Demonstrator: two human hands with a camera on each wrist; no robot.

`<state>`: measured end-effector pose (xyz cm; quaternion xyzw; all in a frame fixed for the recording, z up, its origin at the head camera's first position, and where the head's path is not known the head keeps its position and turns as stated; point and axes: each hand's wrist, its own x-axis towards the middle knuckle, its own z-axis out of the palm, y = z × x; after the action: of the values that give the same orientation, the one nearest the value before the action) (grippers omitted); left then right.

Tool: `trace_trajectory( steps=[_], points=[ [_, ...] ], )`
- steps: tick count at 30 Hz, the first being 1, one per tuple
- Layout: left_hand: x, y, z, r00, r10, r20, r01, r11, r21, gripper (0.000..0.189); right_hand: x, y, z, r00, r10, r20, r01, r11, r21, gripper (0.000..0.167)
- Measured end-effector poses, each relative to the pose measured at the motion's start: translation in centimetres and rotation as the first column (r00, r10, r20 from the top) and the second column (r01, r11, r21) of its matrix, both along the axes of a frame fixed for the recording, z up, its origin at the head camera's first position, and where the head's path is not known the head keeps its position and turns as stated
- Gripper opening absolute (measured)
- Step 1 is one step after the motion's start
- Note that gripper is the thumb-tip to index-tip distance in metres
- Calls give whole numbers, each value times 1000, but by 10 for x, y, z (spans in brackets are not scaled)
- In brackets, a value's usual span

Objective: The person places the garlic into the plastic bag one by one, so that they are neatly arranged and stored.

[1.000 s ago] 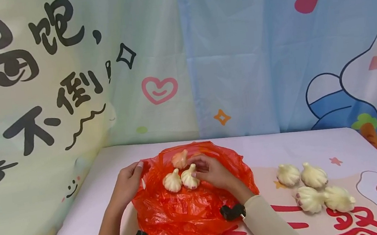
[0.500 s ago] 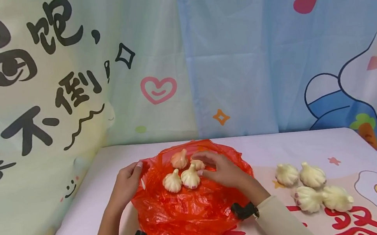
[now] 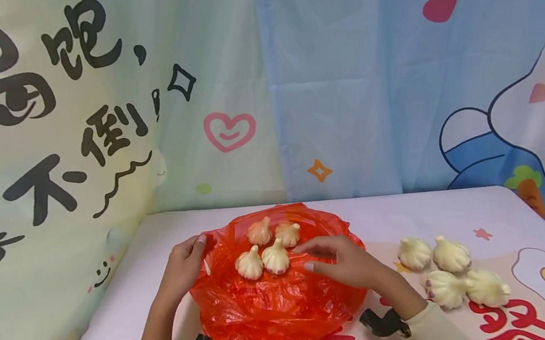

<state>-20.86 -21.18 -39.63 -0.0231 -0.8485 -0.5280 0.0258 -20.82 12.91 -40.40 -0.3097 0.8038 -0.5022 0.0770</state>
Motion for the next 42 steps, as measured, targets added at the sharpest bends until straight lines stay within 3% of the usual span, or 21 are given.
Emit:
trace_trajectory(
  steps=[9, 15, 31, 42],
  points=[
    [-3, -1, -1, 1000, 6, 10, -5, 1000, -14, 47, 20, 27, 1, 999, 21, 39, -22, 1000, 11, 25],
    [-2, -2, -1, 1000, 4, 25, -4, 1000, -4, 47, 30, 41, 1, 998, -9, 60, 8, 1000, 4, 25],
    [-1, -2, -3, 1000, -6, 12, 6, 1000, 7, 45, 45, 80, -5, 998, -14, 54, 13, 999, 32, 25],
    [-1, -3, -3, 1000, -1, 13, 1, 1000, 8, 43, 59, 111, -1, 983, -179, -30, 181, 978, 102, 24]
  ],
)
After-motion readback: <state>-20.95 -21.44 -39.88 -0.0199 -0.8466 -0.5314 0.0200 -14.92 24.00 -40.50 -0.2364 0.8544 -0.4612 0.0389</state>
